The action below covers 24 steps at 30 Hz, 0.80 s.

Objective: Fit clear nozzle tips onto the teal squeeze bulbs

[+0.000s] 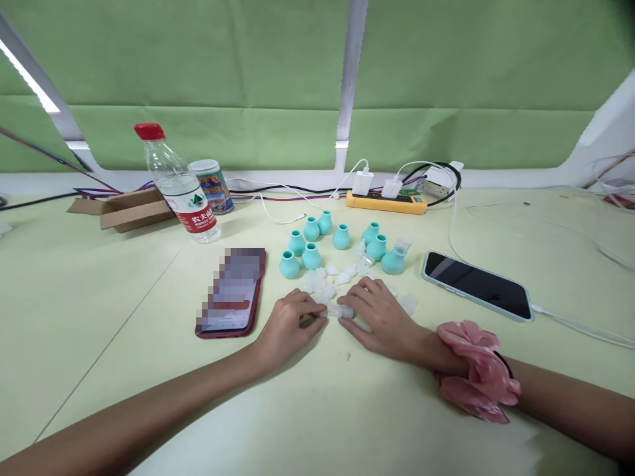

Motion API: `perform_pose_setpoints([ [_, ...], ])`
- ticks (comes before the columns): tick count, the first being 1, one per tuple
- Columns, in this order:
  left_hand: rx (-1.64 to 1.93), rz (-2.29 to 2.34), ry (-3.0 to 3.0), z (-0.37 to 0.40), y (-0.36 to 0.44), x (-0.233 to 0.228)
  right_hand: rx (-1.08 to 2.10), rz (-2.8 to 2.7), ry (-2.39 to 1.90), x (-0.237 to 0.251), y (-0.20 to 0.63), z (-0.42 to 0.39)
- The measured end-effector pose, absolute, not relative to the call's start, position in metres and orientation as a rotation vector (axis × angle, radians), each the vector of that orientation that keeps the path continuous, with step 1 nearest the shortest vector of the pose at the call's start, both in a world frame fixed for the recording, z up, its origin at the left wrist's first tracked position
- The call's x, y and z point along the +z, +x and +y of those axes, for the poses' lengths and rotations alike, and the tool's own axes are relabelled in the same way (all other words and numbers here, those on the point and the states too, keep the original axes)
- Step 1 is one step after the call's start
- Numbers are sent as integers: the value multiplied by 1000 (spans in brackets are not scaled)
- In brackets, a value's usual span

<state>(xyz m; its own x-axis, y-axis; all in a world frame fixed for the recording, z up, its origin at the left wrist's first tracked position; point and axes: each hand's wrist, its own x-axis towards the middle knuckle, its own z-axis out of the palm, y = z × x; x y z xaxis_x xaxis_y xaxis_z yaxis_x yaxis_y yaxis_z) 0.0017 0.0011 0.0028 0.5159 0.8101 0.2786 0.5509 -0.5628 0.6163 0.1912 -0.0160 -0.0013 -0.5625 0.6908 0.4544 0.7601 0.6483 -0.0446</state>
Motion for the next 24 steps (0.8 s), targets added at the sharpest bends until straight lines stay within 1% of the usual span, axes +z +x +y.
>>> perform_pose_setpoints([
  [8,778,1119,2422,2,2,0,-216,-2373,-1155,-1,192,-17],
  [17,1024,997,2370,1,1,3,-206,-2416,-1137,0,190,-18],
  [24,969,951,2329,2,2,3,-137,-2465,-1116,-1,187,-20],
])
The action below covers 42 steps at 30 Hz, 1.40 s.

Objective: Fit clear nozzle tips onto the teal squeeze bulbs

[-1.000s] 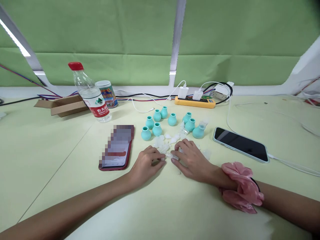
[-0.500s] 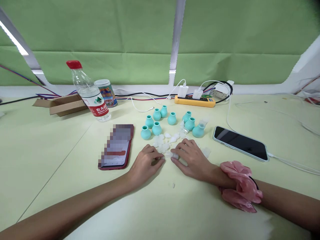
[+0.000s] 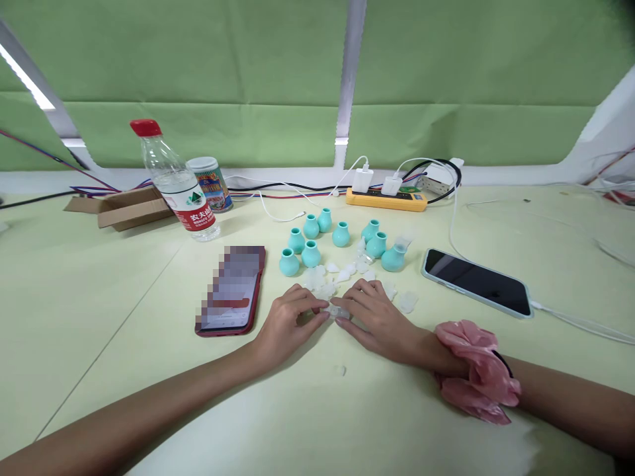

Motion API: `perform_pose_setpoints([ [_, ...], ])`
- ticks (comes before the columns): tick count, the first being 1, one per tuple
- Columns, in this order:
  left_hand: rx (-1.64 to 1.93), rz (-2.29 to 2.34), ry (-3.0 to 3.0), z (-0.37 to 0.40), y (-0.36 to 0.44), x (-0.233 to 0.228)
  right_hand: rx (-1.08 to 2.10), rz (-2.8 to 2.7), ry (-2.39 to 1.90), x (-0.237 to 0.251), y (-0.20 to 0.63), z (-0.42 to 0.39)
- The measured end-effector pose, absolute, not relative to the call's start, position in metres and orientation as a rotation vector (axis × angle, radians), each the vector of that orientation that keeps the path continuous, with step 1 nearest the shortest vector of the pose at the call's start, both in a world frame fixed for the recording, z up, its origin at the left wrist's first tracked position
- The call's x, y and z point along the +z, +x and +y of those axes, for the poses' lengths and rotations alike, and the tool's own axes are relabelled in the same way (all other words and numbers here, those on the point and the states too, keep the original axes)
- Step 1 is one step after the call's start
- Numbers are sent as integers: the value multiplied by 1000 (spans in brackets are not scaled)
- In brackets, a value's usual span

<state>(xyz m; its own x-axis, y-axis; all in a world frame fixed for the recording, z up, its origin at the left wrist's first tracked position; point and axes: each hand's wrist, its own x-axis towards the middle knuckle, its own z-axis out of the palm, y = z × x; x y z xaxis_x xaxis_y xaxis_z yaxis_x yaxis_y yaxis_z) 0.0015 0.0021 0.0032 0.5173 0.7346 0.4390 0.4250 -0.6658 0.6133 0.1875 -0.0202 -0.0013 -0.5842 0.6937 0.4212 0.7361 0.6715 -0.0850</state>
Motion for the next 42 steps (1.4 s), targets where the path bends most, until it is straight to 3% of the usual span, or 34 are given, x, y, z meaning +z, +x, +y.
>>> perform_pose_setpoints([
  [23,961,908,2232,2,0,6,58,-2394,-1037,0,186,-21],
  [42,890,930,2916,-10,3,4,98,-2368,-1082,1,186,-23],
])
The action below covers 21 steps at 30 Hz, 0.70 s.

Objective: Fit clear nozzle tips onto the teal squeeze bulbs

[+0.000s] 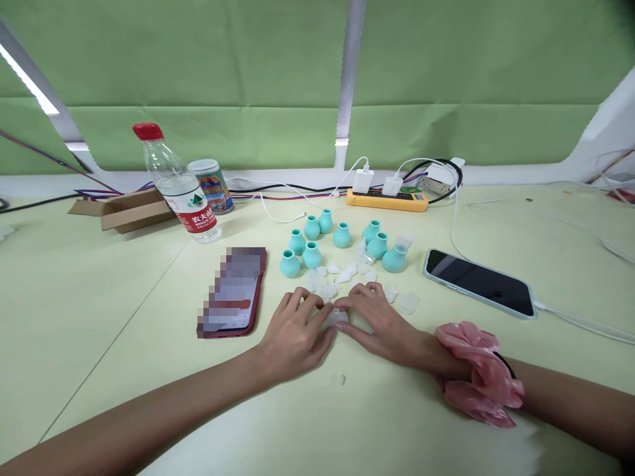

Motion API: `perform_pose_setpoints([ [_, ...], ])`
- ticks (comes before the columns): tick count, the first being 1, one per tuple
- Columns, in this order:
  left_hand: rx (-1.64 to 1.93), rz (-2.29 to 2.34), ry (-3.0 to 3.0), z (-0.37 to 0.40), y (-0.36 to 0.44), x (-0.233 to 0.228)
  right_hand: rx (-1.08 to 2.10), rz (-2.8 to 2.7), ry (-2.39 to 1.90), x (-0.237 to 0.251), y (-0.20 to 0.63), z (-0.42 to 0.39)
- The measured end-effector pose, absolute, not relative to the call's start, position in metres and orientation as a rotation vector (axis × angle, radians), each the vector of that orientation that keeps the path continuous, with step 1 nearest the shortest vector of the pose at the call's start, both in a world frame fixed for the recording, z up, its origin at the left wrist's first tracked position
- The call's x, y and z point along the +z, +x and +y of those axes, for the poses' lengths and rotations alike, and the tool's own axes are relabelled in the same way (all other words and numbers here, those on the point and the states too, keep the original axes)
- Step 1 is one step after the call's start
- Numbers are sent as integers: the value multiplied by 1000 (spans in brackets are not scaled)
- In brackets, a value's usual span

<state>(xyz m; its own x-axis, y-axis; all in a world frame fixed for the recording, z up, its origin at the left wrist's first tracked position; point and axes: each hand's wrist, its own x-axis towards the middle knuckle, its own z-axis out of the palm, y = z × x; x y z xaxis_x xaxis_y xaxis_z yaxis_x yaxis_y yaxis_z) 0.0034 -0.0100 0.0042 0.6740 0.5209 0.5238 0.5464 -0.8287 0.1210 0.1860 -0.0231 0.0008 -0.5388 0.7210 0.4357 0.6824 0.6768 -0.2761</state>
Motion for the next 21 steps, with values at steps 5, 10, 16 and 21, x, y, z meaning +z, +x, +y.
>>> perform_pose_setpoints([
  [5,-822,-917,-2851,-9,5,3,140,-2376,-1065,2,186,-24],
  [10,-846,-916,-2844,-9,5,3,112,-2348,-1035,3,185,-26],
  [16,-901,-820,-2868,-8,6,2,99,-2312,-1004,-1,186,-24],
  [21,-943,-746,-2924,-7,7,1,67,-2283,-957,-5,187,-22],
])
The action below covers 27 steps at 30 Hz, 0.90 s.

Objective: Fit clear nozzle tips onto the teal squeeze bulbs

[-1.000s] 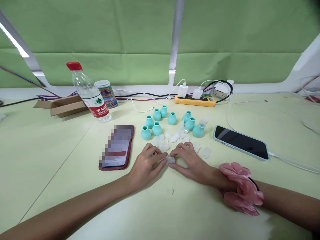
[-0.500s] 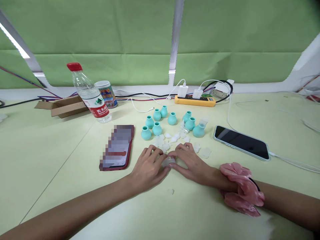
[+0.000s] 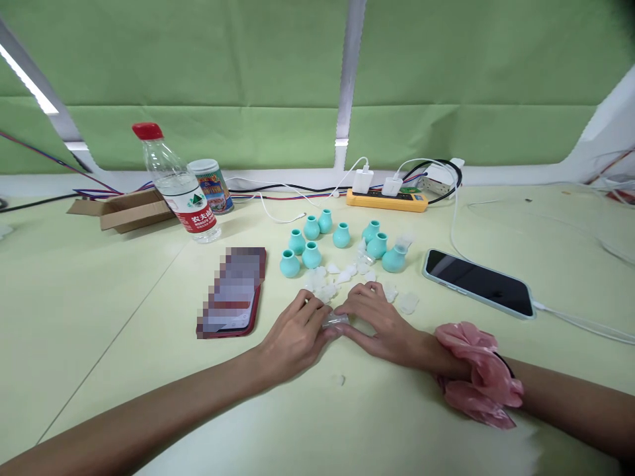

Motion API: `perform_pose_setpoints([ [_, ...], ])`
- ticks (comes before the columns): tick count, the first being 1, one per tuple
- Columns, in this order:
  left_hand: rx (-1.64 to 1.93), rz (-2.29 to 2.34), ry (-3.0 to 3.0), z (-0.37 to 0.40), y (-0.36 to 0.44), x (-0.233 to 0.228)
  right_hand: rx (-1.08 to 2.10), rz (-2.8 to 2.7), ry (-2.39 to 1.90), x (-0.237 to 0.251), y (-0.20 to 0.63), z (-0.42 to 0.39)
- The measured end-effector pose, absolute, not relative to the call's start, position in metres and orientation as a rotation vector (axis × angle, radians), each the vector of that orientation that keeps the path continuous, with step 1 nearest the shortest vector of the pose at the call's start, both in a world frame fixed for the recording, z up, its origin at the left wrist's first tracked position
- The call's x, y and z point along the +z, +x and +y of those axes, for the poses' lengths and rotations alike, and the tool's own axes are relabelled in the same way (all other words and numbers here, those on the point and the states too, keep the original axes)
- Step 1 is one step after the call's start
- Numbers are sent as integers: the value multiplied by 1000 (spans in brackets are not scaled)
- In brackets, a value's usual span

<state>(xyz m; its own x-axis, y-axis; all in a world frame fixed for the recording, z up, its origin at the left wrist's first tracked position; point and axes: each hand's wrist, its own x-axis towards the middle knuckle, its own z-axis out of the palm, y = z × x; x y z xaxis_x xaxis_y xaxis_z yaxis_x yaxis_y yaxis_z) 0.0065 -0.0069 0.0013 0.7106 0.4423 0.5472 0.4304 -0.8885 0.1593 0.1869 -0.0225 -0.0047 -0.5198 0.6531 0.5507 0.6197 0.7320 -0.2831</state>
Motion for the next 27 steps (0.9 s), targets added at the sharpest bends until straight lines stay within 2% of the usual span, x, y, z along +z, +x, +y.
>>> perform_pose_setpoints([
  [7,1141,737,2701,-3,3,0,-18,-2207,-840,-1,187,-23],
  [17,1100,684,2633,-7,1,0,-73,-2138,-722,-4,188,-24],
  [24,665,767,2287,-4,0,22,-41,-2214,-597,-2,191,-27],
  [27,618,699,2302,-3,-1,21,6,-2216,-596,-3,192,-27],
])
